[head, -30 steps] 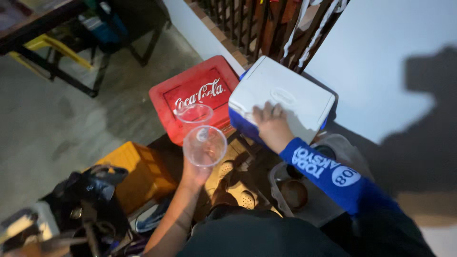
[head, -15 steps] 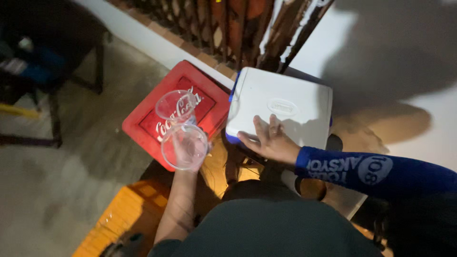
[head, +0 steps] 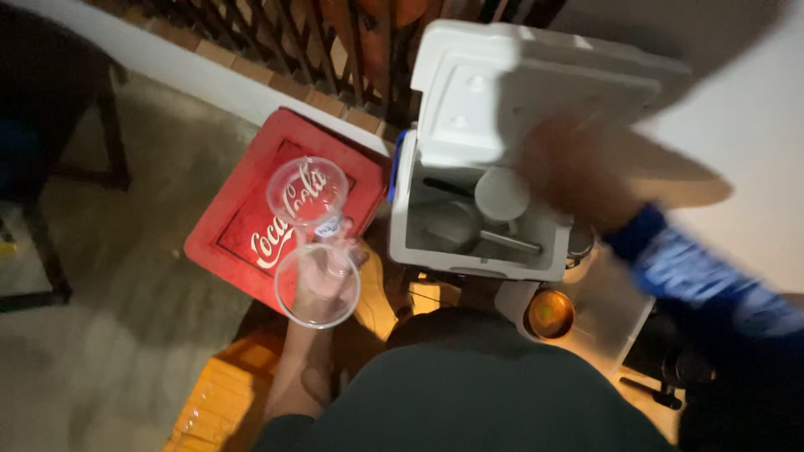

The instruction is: The person prepares two iced beverages by first adding a green liquid from a squeeze bottle into a metal pitcher. They then scoop ice into two plastic cups from a cooler. Finally, they pour the green liquid into the cups and add milk from a carton.

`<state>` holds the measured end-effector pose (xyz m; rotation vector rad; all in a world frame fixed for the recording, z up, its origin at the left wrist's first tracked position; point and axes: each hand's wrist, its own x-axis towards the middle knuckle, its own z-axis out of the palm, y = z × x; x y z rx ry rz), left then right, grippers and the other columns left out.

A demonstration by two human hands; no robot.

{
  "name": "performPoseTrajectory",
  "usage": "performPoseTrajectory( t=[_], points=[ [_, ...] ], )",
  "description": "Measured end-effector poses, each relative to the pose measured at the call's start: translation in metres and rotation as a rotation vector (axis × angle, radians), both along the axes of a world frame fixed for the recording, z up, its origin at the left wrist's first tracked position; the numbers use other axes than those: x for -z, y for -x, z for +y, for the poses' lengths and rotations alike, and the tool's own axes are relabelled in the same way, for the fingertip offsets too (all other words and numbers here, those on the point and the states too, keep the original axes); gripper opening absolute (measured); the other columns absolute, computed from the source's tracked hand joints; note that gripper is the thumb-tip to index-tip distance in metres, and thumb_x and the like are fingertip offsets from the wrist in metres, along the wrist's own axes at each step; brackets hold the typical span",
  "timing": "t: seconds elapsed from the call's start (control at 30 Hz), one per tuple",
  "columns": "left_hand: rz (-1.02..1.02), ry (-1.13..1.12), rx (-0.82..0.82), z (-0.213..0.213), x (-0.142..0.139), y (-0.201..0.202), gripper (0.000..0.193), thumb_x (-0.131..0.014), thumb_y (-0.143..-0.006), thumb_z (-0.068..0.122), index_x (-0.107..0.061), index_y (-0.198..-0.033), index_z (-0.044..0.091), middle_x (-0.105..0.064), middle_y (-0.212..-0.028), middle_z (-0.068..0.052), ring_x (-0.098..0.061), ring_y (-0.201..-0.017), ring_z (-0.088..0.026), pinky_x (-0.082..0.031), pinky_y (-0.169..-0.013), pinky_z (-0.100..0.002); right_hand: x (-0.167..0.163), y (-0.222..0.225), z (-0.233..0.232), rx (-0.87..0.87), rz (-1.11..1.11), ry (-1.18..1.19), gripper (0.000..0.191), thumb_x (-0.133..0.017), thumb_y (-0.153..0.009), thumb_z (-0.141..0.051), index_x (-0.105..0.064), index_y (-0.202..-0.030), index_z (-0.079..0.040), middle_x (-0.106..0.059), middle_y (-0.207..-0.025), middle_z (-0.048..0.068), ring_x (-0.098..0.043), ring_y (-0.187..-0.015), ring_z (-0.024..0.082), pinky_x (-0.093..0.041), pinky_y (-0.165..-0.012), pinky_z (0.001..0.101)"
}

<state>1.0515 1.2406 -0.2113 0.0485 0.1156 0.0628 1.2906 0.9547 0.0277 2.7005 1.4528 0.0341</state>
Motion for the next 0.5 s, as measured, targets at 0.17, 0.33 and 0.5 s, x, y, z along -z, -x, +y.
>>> performPoseTrajectory(
  t=[0.17,0.33,0.5],
  points=[
    [0.237,-0.809,-0.084,-0.029,-0.028,0.014,0.062,-0.063,-0.103,0.054,-0.045,-0.141,0.008,-0.062,-0.110,-0.011,-0.055,-0.081,-0.021,-0.043,-0.062,-0.034,0.107,0.000,-0.022,0.347,0.374,0.095,0.068,-0.068,-0.092,-0.038,-0.043,-0.136,0.007,-0.061,-0.114,0.029,-0.066,-0.098,0.042,-0.057,-0.082,0.0467],
    [-0.027,0.038,0.167,-0.045,-0.032,0.015,0.075,-0.048,-0.106,0.072,-0.051,-0.136,0.004,-0.066,-0.108,-0.013,-0.063,-0.093,-0.026,-0.052,-0.053,-0.033,0.153,-0.012,-0.035,0.477,0.443,-0.203,0.108,-0.085,-0.073,-0.051,-0.029,-0.137,0.014,-0.054,-0.121,0.038,-0.062,-0.104,0.047,-0.056,-0.088,0.0494],
    [0.150,-0.068,-0.002,-0.043,-0.005,-0.007,0.083,-0.053,-0.089,0.075,-0.056,-0.140,0.010,-0.068,-0.116,-0.007,-0.062,-0.086,-0.026,-0.052,-0.071,-0.040,0.143,0.005,-0.063,0.511,0.332,-0.225,0.110,-0.088,-0.067,-0.054,-0.036,-0.144,0.004,-0.051,-0.132,0.032,-0.058,-0.113,0.048,-0.055,-0.088,0.0540]
  ],
)
